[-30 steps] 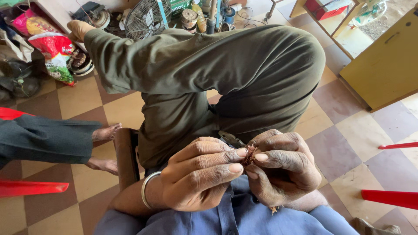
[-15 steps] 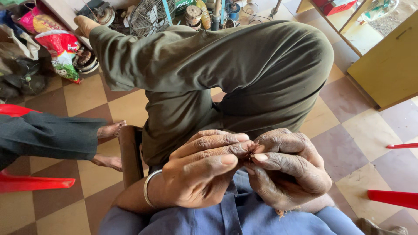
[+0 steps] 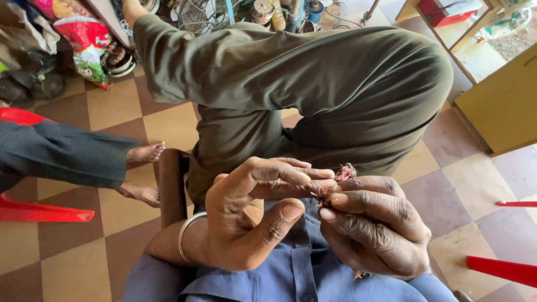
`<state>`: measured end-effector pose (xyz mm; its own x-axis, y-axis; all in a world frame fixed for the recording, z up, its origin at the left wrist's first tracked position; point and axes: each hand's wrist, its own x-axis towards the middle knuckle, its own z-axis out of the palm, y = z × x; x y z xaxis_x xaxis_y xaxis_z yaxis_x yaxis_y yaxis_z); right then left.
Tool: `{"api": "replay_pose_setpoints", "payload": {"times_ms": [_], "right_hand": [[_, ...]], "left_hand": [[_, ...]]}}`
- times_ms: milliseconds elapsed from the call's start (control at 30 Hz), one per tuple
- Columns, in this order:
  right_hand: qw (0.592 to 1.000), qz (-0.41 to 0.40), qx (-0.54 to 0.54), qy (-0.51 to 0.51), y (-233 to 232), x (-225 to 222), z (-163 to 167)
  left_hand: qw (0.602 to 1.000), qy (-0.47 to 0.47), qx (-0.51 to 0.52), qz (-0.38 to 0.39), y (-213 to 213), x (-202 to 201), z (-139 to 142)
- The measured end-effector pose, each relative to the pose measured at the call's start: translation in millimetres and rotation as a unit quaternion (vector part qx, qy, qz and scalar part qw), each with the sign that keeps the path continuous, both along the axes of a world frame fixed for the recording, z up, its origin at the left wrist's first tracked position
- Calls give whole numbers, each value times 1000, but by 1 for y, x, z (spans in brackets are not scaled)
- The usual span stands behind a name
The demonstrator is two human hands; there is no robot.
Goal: The person sits cross-legged and uses pliers to strip the insulation from a small copper wire. They then twist the exposed strands together with their fingers.
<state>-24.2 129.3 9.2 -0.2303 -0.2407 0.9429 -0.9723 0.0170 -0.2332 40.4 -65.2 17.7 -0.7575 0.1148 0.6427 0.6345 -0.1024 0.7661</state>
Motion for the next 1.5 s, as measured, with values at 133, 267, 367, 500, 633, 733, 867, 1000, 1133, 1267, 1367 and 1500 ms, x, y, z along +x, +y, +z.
{"api": "replay_pose_setpoints", "payload": {"times_ms": [133, 267, 367, 500, 633, 733, 867, 1000, 1133, 1267, 1367, 1500], "right_hand": [[999, -20, 34, -11, -5, 6, -3], [997, -30, 68, -13, -4, 10, -2], [996, -26, 89, -5, -3, 10, 0], [998, -17, 67, -13, -3, 9, -1], [999, 6, 50, -14, -3, 6, -4], [999, 20, 42, -26, -1, 5, -4], [996, 38, 48, -59, 4, 7, -2], [995, 53, 17, -86, 2, 10, -2], [996, 62, -15, -67, -5, 10, -5], [997, 59, -26, -49, -5, 11, -5], [996, 69, -45, -30, -6, 13, -6], [995, 74, -58, -27, -6, 18, -5]], "left_hand": [[1000, -23, -12, 2, -11, 3, 2], [999, -11, -29, 23, -13, 2, 3], [999, -9, -19, 42, -11, 2, 3], [998, -2, -18, 52, -10, 2, 6], [998, 4, -22, 50, -10, 3, 9], [998, 10, -23, 50, -9, 2, 10], [998, 21, -18, 51, -6, 4, 12], [998, 23, -21, 51, -5, 8, 13], [999, 23, -5, 41, -6, 12, 15], [999, -10, 50, -2, -4, 18, 18], [998, 7, 58, -17, -2, 20, 20], [999, 15, 49, -15, -3, 24, 23]]}}
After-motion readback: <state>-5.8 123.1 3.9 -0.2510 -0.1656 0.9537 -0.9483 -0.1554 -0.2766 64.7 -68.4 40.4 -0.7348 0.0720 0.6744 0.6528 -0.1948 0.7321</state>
